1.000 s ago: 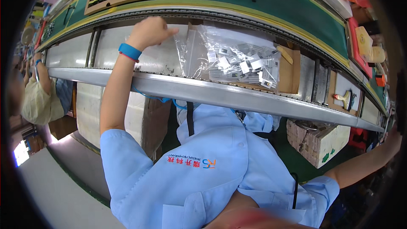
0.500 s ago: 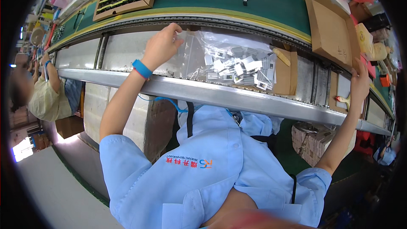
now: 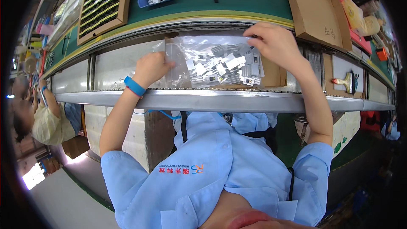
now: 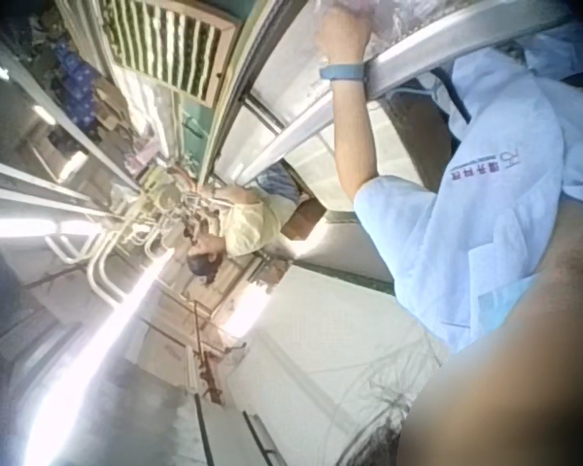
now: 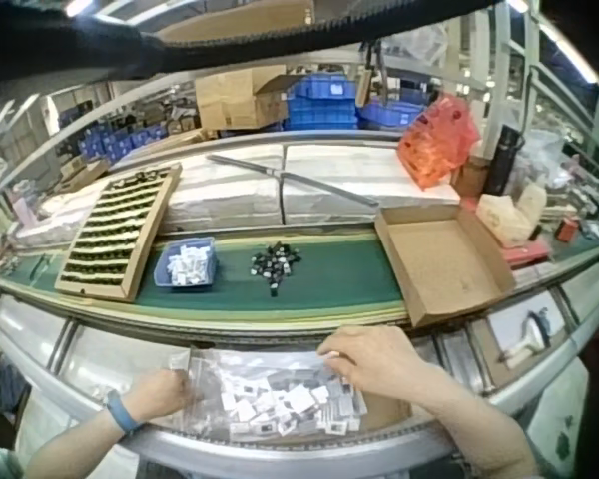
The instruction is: The person sorts electronic components by hand into plastic bags and bins on an assembly line.
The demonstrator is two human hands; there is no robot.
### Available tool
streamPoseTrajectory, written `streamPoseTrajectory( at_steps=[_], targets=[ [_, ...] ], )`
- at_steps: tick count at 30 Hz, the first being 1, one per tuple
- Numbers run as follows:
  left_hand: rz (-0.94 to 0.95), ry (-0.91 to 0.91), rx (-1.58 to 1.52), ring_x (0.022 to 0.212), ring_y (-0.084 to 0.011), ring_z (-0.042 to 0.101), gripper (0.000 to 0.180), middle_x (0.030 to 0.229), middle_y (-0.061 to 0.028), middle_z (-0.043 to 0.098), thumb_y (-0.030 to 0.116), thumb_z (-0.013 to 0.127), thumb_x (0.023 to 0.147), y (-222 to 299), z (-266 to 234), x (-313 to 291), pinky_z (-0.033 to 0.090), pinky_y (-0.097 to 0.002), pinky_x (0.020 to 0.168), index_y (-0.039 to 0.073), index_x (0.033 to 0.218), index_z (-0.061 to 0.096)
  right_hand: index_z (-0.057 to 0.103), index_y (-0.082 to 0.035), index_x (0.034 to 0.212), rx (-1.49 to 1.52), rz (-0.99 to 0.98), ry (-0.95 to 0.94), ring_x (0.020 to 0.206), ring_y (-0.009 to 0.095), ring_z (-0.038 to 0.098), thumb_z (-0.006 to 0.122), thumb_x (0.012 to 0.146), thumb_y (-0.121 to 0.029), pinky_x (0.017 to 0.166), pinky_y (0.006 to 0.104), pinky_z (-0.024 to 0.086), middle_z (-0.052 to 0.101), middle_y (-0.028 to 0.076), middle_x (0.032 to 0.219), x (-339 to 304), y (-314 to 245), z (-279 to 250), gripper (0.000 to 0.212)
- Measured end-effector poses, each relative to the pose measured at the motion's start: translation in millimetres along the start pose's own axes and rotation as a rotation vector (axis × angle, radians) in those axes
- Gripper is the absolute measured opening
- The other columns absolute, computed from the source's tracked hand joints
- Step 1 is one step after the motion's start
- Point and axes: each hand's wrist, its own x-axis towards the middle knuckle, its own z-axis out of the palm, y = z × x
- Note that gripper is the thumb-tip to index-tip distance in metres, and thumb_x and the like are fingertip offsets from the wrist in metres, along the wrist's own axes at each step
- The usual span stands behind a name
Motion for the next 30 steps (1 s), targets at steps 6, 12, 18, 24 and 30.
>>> streamPoseTrajectory(
  at_steps=[6, 12, 18, 24, 30],
  targets=[
    [-0.005, 0.107, -0.087, 0.080, -0.0321, 0.061, 0.045, 0.084, -0.0143, 0.064, 0.039, 0.066, 0.071, -6.2, 9.9, 8.3, 0.048, -0.0405, 0.069, 0.003, 0.095, 0.055, 0.061, -0.008, 0.100, 0.129, 0.075, -0.082, 0.088, 0.026, 0.058, 0.060, 0.077, -0.019, 0.075, 0.0343, 0.045, 0.060, 0.008, 0.096, -3.1, 14.0, 39.6, 0.025],
    [-0.051, 0.073, -0.079, 0.080, -0.0341, 0.061, 0.046, 0.083, -0.0175, 0.063, 0.039, 0.066, 0.071, -0.2, 10.4, 8.1, 0.049, -0.0418, 0.068, 0.002, 0.095, 0.052, 0.049, -0.008, 0.121, 0.232, 0.036, -0.282, 0.109, 0.032, 0.047, 0.059, 0.079, -0.035, 0.093, 0.0368, 0.037, 0.051, 0.018, 0.118, 4.4, 11.4, 70.7, 0.051],
    [-0.053, 0.087, 0.020, 0.078, -0.0339, 0.062, 0.046, 0.080, -0.0193, 0.063, 0.039, 0.064, 0.072, 6.5, 9.5, 4.7, 0.049, -0.0425, 0.067, -0.001, 0.094, 0.053, 0.047, -0.007, 0.123, 0.415, 0.073, -0.392, 0.112, 0.030, 0.046, 0.069, 0.070, -0.033, 0.094, 0.0360, 0.036, 0.050, 0.018, 0.120, 4.9, 13.0, 67.1, 0.063],
    [0.006, 0.045, -0.183, 0.074, -0.0342, 0.062, 0.043, 0.077, -0.0184, 0.063, 0.041, 0.062, 0.074, -5.4, 12.1, 21.9, 0.049, -0.0402, 0.066, 0.002, 0.091, 0.060, 0.054, -0.003, 0.113, 0.647, 0.168, -0.505, 0.082, 0.016, 0.052, 0.070, 0.063, -0.005, 0.076, 0.0273, 0.041, 0.055, 0.007, 0.087, 7.4, 2.4, 64.5, 0.052],
    [0.099, -0.378, -0.628, 0.057, -0.0126, 0.051, 0.030, 0.065, -0.0037, 0.058, 0.030, 0.065, 0.077, -18.7, 7.5, 17.5, 0.041, -0.0275, 0.054, 0.001, 0.080, 0.065, 0.064, -0.003, 0.096, 0.758, 0.236, -0.553, 0.062, 0.009, 0.045, 0.065, 0.062, 0.004, 0.058, 0.0242, 0.039, 0.046, -0.001, 0.065, 4.8, 3.8, 64.2, 0.034]
  ],
)
